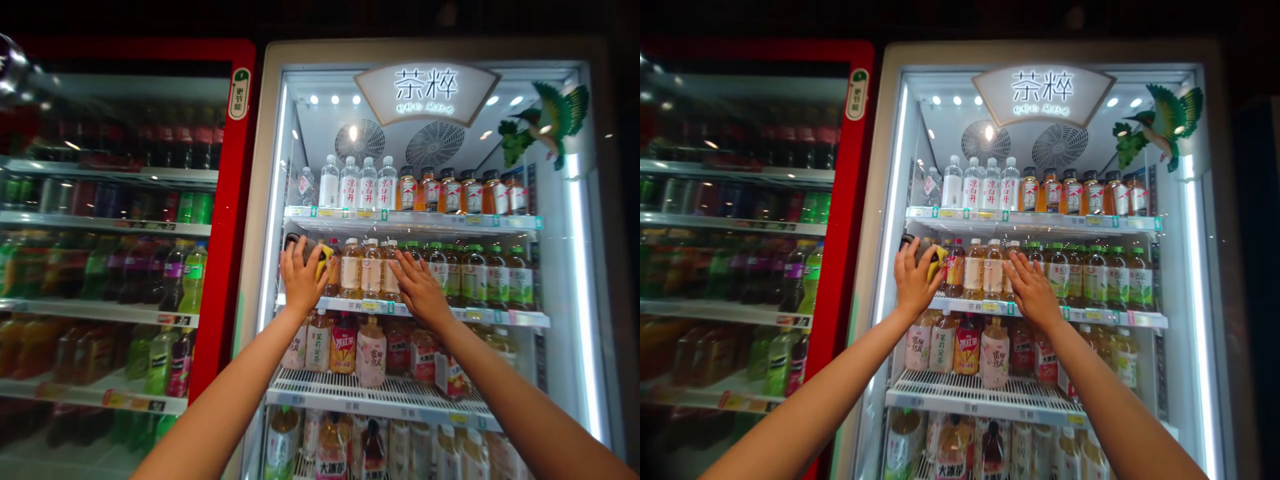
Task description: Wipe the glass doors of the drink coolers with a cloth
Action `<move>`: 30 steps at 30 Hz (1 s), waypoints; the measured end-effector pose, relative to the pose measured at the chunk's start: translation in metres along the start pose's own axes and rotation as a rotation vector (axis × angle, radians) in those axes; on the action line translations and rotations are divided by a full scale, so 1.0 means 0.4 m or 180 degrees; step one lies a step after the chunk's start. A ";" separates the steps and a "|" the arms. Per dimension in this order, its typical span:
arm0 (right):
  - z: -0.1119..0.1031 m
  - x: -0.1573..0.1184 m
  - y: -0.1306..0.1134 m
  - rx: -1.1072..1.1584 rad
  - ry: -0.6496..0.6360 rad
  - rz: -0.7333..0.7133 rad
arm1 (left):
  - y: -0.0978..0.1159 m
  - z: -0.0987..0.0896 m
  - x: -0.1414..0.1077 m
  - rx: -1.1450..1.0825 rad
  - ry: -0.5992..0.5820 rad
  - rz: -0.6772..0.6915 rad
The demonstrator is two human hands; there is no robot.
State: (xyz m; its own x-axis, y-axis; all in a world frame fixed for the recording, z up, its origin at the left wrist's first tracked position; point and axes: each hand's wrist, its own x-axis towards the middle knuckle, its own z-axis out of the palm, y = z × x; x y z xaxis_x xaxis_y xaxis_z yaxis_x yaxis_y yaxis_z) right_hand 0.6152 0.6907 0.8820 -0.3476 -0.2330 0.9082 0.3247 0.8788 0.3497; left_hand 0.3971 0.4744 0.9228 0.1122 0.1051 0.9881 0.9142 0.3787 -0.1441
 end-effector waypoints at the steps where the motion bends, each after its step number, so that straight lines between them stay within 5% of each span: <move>1: 0.000 0.002 0.000 0.0036 -0.0001 0.0012 | 0.033 0.014 0.027 0.0041 0.0174 -0.0330; 3: -0.006 0.007 0.002 0.0138 -0.0011 0.0021 | 0.107 0.041 0.047 -0.0026 0.0149 -0.0349; 6: -0.029 0.008 0.015 0.0340 -0.0105 -0.0091 | 0.170 0.048 -0.007 -0.0217 -0.0387 0.0565; 10: -0.078 -0.016 0.055 0.0437 -0.0336 -0.0335 | 0.119 0.009 -0.075 -0.0362 -0.0998 0.1638; 13: -0.103 -0.047 0.082 0.0278 -0.0415 -0.0353 | 0.103 0.011 -0.008 -0.0219 -0.0708 0.0957; 15: -0.105 -0.063 0.091 0.0173 -0.0412 -0.0327 | 0.147 0.037 0.065 -0.0109 -0.0267 0.0171; 17: -0.100 -0.072 0.093 0.0133 -0.0399 -0.0299 | 0.220 0.069 0.111 -0.0107 -0.0074 -0.0113; 21: -0.102 -0.089 0.095 0.0209 -0.0377 -0.0302 | 0.303 0.102 0.035 -0.0259 -0.0455 0.0780; 25: -0.139 -0.142 0.119 0.0061 -0.0393 -0.0346 | 0.235 0.079 -0.117 -0.0387 -0.0760 0.1748; 27: -0.155 -0.173 0.131 -0.0157 -0.0391 -0.0189 | 0.211 0.072 -0.119 -0.0368 -0.0757 0.1692; 30: -0.156 -0.202 0.138 -0.0374 -0.0338 0.0255 | 0.262 0.092 -0.021 -0.0162 -0.0473 0.0762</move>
State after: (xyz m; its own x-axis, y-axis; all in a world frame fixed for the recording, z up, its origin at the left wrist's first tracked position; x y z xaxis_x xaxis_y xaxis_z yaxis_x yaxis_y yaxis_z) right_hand 0.7160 0.7322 0.8421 -0.4054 -0.1133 0.9071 0.4535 0.8366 0.3072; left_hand 0.4775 0.5469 0.8974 0.2722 0.3210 0.9071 0.8874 0.2808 -0.3657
